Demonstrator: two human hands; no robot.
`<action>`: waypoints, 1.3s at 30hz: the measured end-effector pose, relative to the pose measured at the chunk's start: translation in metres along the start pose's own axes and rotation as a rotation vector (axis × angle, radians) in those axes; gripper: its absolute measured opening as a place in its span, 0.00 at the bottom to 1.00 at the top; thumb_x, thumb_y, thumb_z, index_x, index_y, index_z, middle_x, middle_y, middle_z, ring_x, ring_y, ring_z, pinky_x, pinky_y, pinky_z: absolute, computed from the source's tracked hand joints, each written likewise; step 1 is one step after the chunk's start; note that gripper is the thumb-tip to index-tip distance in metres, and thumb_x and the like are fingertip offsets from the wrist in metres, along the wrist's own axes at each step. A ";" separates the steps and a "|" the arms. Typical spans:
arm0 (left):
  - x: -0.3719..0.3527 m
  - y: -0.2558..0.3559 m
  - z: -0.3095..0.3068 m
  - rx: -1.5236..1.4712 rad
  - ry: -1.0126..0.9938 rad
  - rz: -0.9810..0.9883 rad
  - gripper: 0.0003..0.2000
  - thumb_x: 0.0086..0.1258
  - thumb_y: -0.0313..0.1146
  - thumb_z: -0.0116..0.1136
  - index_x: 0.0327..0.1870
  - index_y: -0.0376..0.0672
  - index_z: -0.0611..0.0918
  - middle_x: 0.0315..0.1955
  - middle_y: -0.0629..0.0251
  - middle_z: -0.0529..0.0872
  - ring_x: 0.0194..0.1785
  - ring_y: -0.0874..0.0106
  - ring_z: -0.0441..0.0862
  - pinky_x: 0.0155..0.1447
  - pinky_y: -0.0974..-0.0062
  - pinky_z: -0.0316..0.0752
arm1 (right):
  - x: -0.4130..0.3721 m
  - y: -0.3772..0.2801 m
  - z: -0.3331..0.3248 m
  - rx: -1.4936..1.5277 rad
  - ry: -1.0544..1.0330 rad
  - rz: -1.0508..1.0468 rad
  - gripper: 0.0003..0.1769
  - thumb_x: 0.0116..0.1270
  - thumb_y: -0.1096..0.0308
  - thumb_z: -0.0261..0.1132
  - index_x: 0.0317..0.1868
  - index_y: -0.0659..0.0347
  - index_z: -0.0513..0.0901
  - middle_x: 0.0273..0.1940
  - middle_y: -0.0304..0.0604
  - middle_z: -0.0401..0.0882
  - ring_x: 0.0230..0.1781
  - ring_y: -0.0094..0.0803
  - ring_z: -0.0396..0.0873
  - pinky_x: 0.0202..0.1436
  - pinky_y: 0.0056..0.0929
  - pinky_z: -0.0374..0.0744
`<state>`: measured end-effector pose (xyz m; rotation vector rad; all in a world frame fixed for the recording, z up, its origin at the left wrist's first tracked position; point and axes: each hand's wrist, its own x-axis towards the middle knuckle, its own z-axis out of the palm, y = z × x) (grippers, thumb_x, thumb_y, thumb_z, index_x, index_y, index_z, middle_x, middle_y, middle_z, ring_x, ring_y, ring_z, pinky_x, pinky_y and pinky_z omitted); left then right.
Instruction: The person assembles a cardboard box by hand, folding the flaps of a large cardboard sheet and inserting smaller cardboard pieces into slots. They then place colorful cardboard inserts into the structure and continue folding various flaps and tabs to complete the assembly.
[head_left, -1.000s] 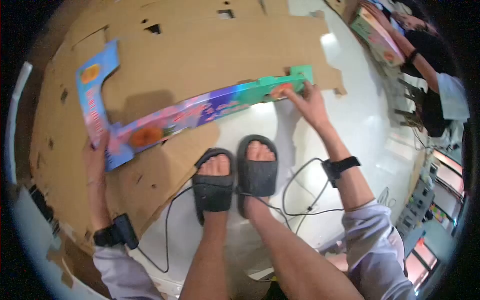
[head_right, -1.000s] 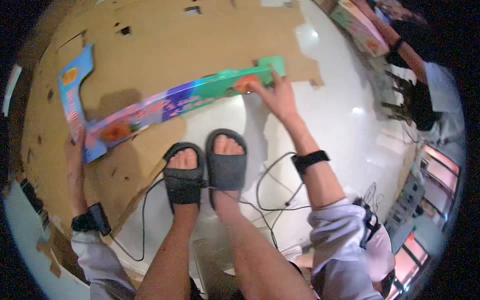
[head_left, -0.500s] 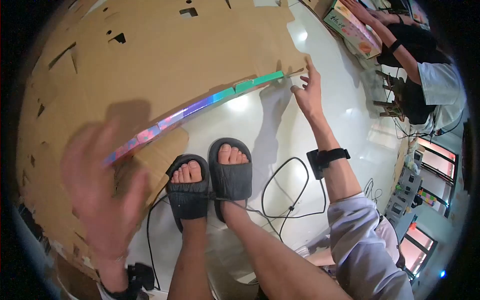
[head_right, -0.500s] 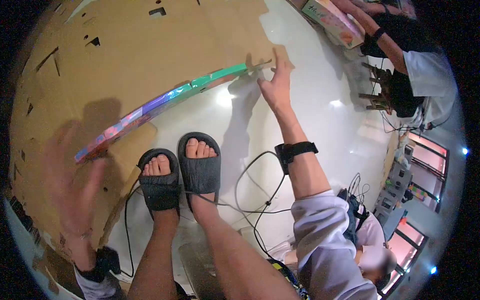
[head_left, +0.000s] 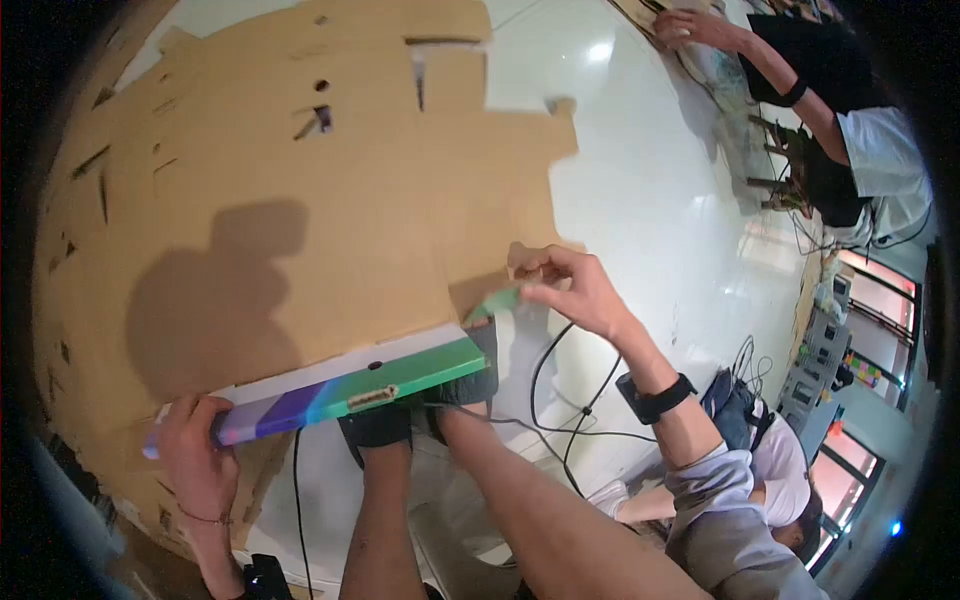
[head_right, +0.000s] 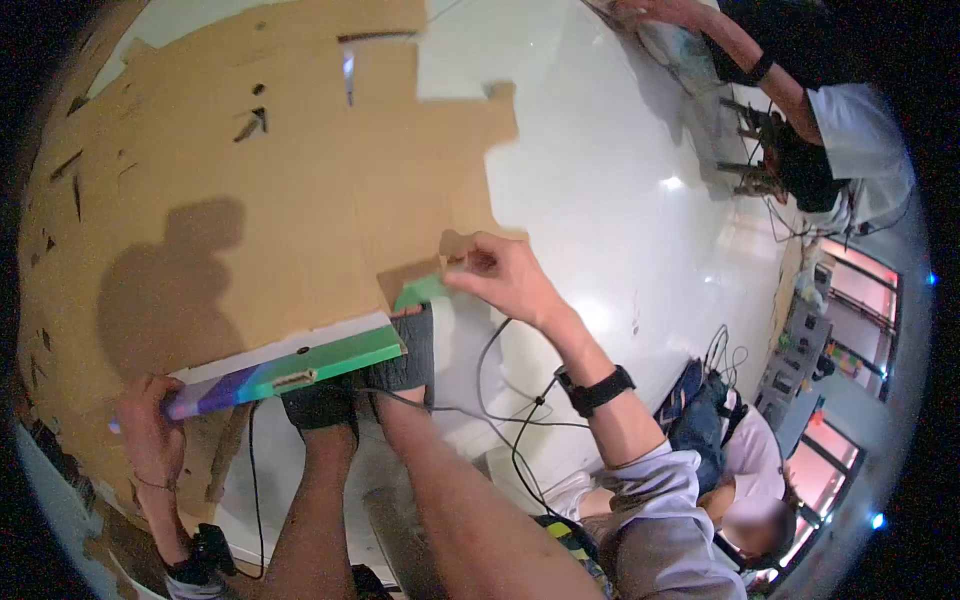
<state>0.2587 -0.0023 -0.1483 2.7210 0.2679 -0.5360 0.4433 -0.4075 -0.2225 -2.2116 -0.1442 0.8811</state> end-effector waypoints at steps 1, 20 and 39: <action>-0.004 0.001 0.009 0.028 0.031 -0.015 0.20 0.40 0.17 0.54 0.40 0.41 0.77 0.37 0.54 0.76 0.45 0.51 0.73 0.48 0.58 0.66 | -0.003 0.002 0.007 -0.011 0.013 0.073 0.15 0.57 0.64 0.70 0.37 0.67 0.80 0.31 0.44 0.82 0.33 0.30 0.79 0.43 0.28 0.77; 0.067 0.212 0.105 0.060 0.141 0.953 0.10 0.59 0.34 0.52 0.38 0.41 0.80 0.41 0.58 0.79 0.47 0.63 0.76 0.58 0.64 0.65 | 0.012 0.064 -0.025 0.000 0.361 0.423 0.29 0.57 0.48 0.69 0.41 0.70 0.77 0.29 0.45 0.79 0.28 0.31 0.76 0.34 0.28 0.76; 0.205 0.212 0.091 0.213 -0.124 0.276 0.25 0.38 0.46 0.76 0.41 0.48 0.85 0.46 0.64 0.82 0.56 0.63 0.77 0.56 0.64 0.71 | -0.019 0.065 0.004 1.343 -0.058 0.253 0.27 0.72 0.56 0.56 0.62 0.69 0.69 0.56 0.47 0.75 0.59 0.35 0.73 0.54 0.33 0.77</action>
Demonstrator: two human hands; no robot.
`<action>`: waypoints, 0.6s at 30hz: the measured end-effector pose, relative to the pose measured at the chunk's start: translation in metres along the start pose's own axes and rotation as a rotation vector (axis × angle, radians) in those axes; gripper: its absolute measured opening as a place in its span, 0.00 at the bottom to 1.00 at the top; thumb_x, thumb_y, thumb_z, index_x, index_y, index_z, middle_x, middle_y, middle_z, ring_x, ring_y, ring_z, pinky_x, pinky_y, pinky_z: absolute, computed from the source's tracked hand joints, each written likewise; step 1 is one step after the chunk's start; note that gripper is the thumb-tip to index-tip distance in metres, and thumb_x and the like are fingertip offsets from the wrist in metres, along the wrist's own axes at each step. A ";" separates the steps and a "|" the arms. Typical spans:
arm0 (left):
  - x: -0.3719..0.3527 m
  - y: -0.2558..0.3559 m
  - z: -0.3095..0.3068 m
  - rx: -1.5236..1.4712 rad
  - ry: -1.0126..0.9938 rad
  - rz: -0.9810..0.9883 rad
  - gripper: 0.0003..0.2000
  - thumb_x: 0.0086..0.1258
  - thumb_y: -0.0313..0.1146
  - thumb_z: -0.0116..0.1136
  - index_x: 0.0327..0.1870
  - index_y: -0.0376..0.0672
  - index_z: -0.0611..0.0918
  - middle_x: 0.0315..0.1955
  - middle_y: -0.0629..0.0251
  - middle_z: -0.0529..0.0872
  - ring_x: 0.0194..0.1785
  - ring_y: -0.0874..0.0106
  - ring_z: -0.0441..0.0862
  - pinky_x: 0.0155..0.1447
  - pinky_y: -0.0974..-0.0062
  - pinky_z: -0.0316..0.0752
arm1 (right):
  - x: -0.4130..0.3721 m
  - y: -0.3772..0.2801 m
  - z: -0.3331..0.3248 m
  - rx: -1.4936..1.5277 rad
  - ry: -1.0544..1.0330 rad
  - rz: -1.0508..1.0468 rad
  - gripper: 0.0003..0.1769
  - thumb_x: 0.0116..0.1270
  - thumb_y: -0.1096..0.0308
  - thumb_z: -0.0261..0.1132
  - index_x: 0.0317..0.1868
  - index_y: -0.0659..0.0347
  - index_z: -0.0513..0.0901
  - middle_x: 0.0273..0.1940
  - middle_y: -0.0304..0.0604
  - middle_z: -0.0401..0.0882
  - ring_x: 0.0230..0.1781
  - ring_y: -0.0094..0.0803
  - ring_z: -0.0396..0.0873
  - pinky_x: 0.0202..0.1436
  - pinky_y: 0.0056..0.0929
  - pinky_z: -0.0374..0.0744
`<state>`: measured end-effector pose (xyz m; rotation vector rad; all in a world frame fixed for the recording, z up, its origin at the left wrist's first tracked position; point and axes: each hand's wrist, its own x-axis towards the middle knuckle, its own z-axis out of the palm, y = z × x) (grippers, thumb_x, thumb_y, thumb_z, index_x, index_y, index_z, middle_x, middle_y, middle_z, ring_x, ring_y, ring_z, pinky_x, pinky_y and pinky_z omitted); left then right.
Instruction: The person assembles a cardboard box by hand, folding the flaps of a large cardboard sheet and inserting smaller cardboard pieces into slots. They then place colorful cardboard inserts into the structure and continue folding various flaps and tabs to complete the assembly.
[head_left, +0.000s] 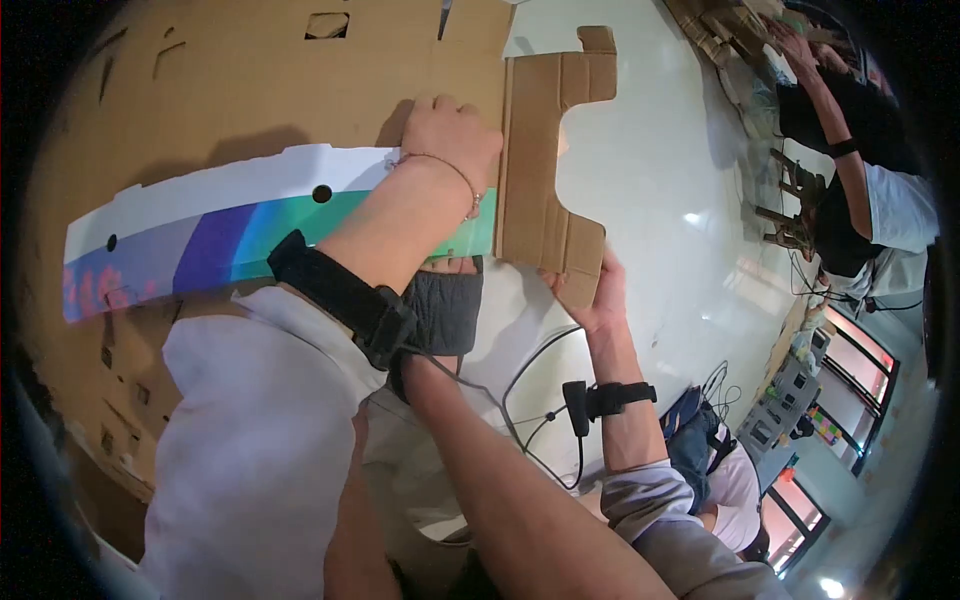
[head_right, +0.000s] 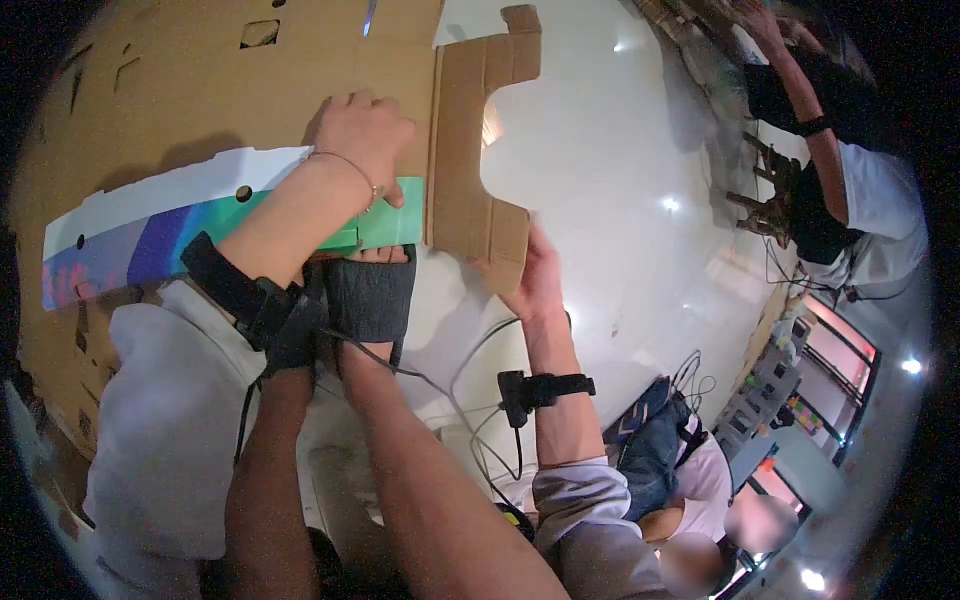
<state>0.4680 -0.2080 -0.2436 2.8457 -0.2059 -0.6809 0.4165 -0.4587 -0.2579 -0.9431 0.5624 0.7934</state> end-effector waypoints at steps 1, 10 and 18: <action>-0.001 -0.003 -0.004 0.015 -0.050 0.009 0.26 0.39 0.47 0.76 0.42 0.48 0.85 0.48 0.64 0.81 0.58 0.63 0.75 0.58 0.64 0.70 | 0.006 0.010 0.004 -0.204 0.039 0.028 0.27 0.72 0.56 0.56 0.62 0.69 0.68 0.56 0.47 0.75 0.58 0.33 0.74 0.55 0.33 0.76; -0.022 -0.008 -0.013 -0.297 -0.183 -0.121 0.22 0.49 0.47 0.70 0.42 0.44 0.84 0.41 0.55 0.85 0.46 0.56 0.83 0.46 0.55 0.77 | 0.024 0.026 0.060 -0.510 -0.026 0.072 0.24 0.72 0.55 0.57 0.57 0.68 0.71 0.47 0.38 0.77 0.46 0.22 0.74 0.56 0.25 0.72; -0.104 -0.048 -0.060 -0.303 0.123 -0.056 0.22 0.61 0.52 0.59 0.39 0.39 0.81 0.33 0.49 0.84 0.39 0.51 0.82 0.45 0.58 0.75 | 0.015 0.021 0.085 -0.380 -0.016 -0.012 0.25 0.67 0.54 0.62 0.54 0.67 0.72 0.43 0.40 0.80 0.43 0.25 0.79 0.49 0.26 0.77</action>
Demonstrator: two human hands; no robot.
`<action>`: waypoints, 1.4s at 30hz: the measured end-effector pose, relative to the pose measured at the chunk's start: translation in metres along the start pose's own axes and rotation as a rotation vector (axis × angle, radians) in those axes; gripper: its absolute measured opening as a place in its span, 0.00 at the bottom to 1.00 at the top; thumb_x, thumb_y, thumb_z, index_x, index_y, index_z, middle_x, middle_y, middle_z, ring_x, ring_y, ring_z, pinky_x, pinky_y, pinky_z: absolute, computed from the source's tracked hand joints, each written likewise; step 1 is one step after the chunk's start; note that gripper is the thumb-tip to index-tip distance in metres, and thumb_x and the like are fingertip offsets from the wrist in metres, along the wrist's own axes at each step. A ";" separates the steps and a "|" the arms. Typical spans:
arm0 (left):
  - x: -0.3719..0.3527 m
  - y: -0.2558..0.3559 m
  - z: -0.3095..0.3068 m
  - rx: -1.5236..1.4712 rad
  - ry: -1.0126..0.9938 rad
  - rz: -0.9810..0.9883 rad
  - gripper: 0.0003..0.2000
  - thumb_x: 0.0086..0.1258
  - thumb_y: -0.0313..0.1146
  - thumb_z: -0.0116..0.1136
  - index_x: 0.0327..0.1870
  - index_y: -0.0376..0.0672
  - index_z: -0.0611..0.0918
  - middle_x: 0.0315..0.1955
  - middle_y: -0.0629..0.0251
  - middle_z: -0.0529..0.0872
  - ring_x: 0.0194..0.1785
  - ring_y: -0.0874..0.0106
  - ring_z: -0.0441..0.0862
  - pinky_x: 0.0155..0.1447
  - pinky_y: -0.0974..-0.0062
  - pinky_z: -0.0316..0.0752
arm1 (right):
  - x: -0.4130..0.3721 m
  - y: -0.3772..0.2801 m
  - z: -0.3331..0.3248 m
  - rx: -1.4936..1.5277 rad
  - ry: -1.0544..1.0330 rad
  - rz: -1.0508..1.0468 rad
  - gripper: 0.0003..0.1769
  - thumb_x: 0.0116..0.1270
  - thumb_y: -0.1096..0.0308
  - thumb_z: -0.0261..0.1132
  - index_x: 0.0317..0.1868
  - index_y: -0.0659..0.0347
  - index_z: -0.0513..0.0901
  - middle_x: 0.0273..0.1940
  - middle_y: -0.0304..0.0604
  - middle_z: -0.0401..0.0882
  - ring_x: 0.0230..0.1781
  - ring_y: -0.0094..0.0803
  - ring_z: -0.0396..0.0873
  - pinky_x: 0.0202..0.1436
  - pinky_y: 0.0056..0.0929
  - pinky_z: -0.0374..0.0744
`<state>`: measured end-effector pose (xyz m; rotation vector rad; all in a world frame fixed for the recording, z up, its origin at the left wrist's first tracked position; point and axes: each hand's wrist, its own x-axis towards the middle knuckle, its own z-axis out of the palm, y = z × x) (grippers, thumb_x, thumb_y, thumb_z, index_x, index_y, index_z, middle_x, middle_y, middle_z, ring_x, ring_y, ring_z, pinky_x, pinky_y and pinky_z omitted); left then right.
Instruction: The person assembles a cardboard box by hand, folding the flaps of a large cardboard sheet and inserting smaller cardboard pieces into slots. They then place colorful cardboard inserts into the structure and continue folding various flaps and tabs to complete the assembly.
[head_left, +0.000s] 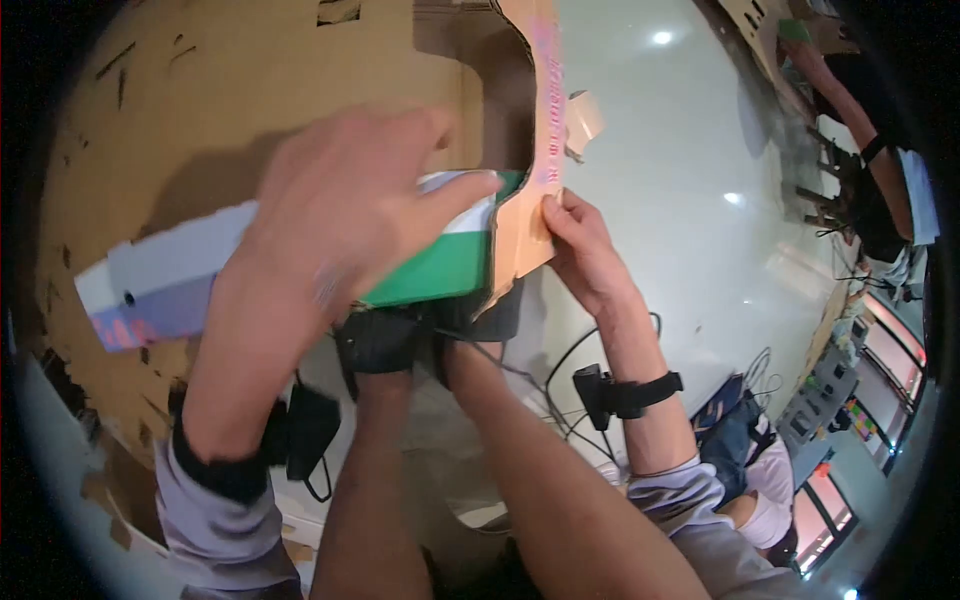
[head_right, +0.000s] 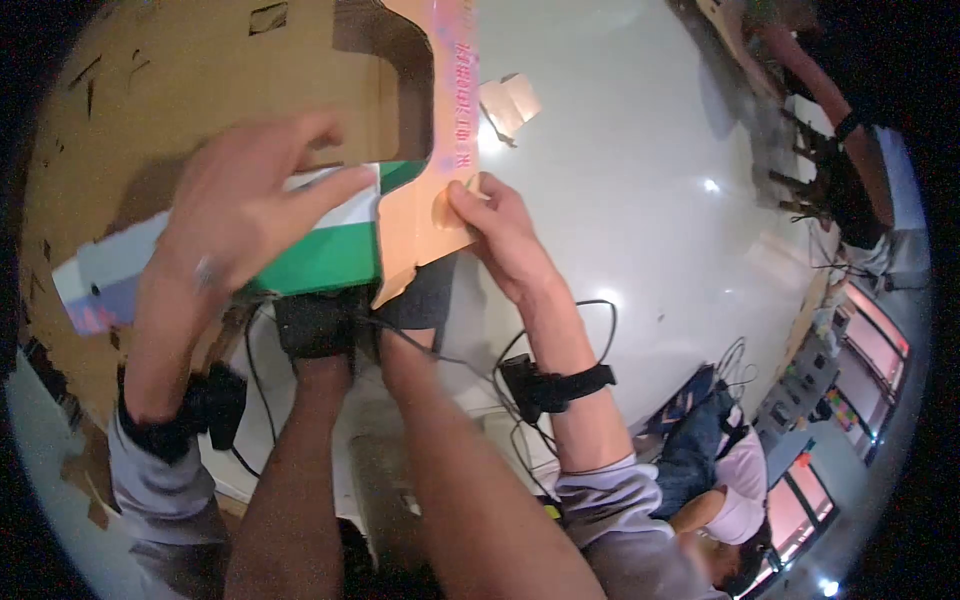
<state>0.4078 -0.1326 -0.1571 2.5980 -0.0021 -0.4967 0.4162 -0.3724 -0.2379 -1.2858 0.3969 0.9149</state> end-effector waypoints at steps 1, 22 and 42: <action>-0.018 0.000 -0.013 0.051 0.018 -0.050 0.23 0.60 0.54 0.59 0.39 0.39 0.80 0.33 0.50 0.84 0.37 0.51 0.82 0.43 0.58 0.76 | 0.003 0.002 -0.005 0.007 0.000 -0.001 0.24 0.67 0.56 0.63 0.53 0.67 0.73 0.43 0.40 0.79 0.43 0.26 0.80 0.48 0.26 0.78; -0.255 -0.147 0.013 0.060 -0.098 -0.551 0.23 0.64 0.43 0.59 0.57 0.40 0.76 0.61 0.50 0.72 0.59 0.50 0.73 0.58 0.60 0.71 | 0.026 -0.057 -0.077 -0.361 0.456 -0.394 0.21 0.68 0.59 0.59 0.55 0.66 0.76 0.46 0.44 0.80 0.45 0.32 0.79 0.49 0.31 0.78; -0.074 -0.394 -0.082 -1.024 0.631 -0.837 0.24 0.72 0.51 0.44 0.57 0.39 0.77 0.48 0.59 0.81 0.52 0.67 0.78 0.57 0.72 0.71 | 0.205 -0.149 0.051 -0.533 0.439 -0.413 0.31 0.69 0.44 0.53 0.58 0.64 0.74 0.46 0.46 0.76 0.47 0.31 0.74 0.53 0.29 0.69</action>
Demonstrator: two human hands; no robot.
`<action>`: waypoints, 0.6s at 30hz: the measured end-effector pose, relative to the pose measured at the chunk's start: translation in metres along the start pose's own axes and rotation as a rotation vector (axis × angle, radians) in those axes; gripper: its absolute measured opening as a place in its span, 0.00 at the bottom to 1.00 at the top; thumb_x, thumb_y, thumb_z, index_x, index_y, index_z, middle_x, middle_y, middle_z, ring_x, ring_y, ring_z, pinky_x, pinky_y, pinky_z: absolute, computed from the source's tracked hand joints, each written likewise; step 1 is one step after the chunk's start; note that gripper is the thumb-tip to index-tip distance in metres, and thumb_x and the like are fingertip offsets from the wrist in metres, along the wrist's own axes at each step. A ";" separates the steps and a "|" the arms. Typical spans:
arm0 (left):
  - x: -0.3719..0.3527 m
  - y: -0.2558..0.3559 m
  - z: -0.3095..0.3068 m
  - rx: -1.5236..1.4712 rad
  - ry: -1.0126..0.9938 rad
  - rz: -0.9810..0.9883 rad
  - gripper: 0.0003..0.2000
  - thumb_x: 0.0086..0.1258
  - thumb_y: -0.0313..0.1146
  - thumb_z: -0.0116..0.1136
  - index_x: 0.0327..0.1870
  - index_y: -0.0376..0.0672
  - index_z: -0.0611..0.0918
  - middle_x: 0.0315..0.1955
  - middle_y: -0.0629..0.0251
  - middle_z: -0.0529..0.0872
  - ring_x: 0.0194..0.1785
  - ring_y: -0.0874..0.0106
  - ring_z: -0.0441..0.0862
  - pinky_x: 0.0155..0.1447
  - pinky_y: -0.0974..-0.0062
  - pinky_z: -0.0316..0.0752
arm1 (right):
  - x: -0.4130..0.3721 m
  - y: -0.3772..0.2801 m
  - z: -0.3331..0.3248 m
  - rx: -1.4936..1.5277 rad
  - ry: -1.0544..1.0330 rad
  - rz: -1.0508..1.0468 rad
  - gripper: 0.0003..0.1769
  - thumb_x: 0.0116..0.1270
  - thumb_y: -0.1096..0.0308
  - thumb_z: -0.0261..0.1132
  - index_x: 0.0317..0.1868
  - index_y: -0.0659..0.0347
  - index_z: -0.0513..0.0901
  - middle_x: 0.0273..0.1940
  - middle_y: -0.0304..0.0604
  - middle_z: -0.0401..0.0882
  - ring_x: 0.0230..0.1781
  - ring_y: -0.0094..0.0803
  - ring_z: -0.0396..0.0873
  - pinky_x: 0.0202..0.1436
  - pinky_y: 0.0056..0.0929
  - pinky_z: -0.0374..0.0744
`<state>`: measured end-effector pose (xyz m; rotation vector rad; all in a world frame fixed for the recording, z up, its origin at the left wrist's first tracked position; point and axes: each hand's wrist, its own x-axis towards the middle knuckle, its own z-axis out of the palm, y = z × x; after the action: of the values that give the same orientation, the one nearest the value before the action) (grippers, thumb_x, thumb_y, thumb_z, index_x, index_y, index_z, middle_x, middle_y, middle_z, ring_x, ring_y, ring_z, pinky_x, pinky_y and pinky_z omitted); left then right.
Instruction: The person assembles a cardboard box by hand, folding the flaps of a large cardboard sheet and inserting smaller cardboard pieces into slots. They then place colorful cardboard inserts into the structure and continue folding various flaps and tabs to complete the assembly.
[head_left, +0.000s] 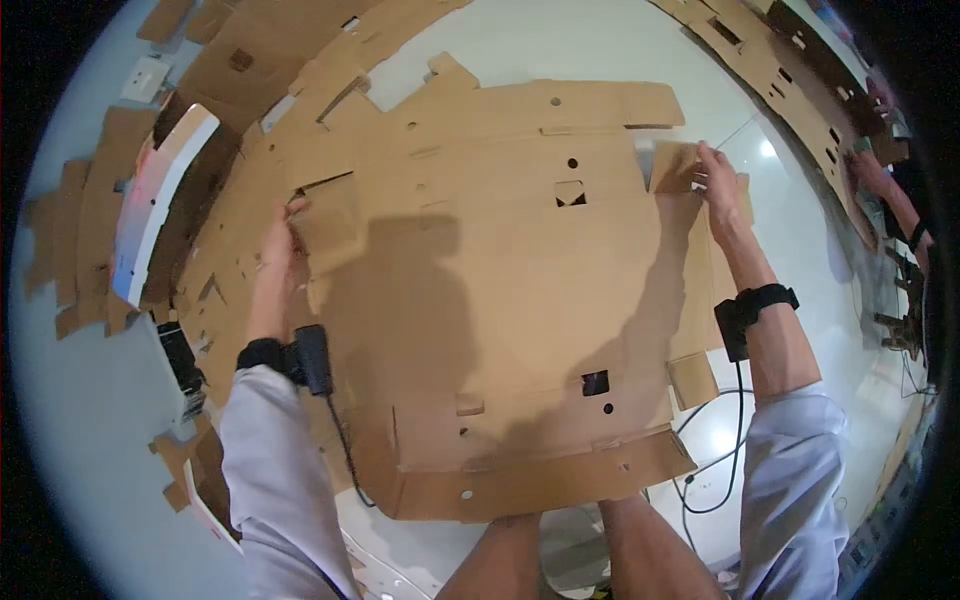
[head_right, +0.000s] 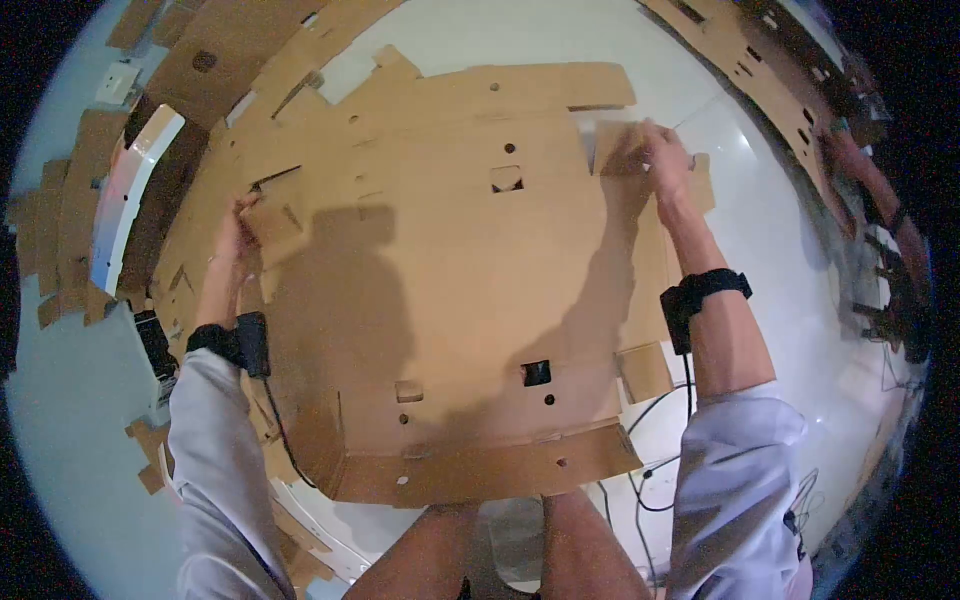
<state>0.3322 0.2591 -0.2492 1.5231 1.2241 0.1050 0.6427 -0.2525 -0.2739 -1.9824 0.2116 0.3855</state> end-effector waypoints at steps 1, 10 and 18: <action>-0.012 0.001 0.001 -0.085 -0.127 -0.027 0.22 0.71 0.48 0.46 0.55 0.39 0.78 0.45 0.62 0.82 0.49 0.69 0.79 0.55 0.74 0.72 | -0.005 -0.006 -0.016 0.006 0.012 -0.075 0.24 0.68 0.51 0.56 0.52 0.63 0.77 0.40 0.42 0.75 0.42 0.28 0.73 0.48 0.29 0.70; -0.077 0.017 0.040 0.939 -0.564 0.254 0.17 0.42 0.27 0.74 0.31 0.45 0.75 0.30 0.73 0.78 0.37 0.77 0.73 0.42 0.76 0.70 | -0.013 0.022 -0.027 -0.847 -0.666 -0.573 0.27 0.51 0.75 0.61 0.56 0.60 0.75 0.47 0.51 0.75 0.48 0.45 0.75 0.54 0.40 0.73; -0.082 0.008 0.027 1.040 -0.404 0.390 0.23 0.35 0.32 0.78 0.28 0.42 0.73 0.24 0.63 0.77 0.32 0.68 0.76 0.37 0.70 0.72 | -0.003 -0.022 -0.024 -1.081 -1.068 -0.394 0.20 0.49 0.65 0.62 0.44 0.64 0.80 0.37 0.53 0.77 0.40 0.44 0.77 0.44 0.38 0.75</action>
<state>0.3168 0.1828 -0.2102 2.5038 0.6245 -0.6517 0.6507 -0.2646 -0.2450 -2.3942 -1.2757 1.4161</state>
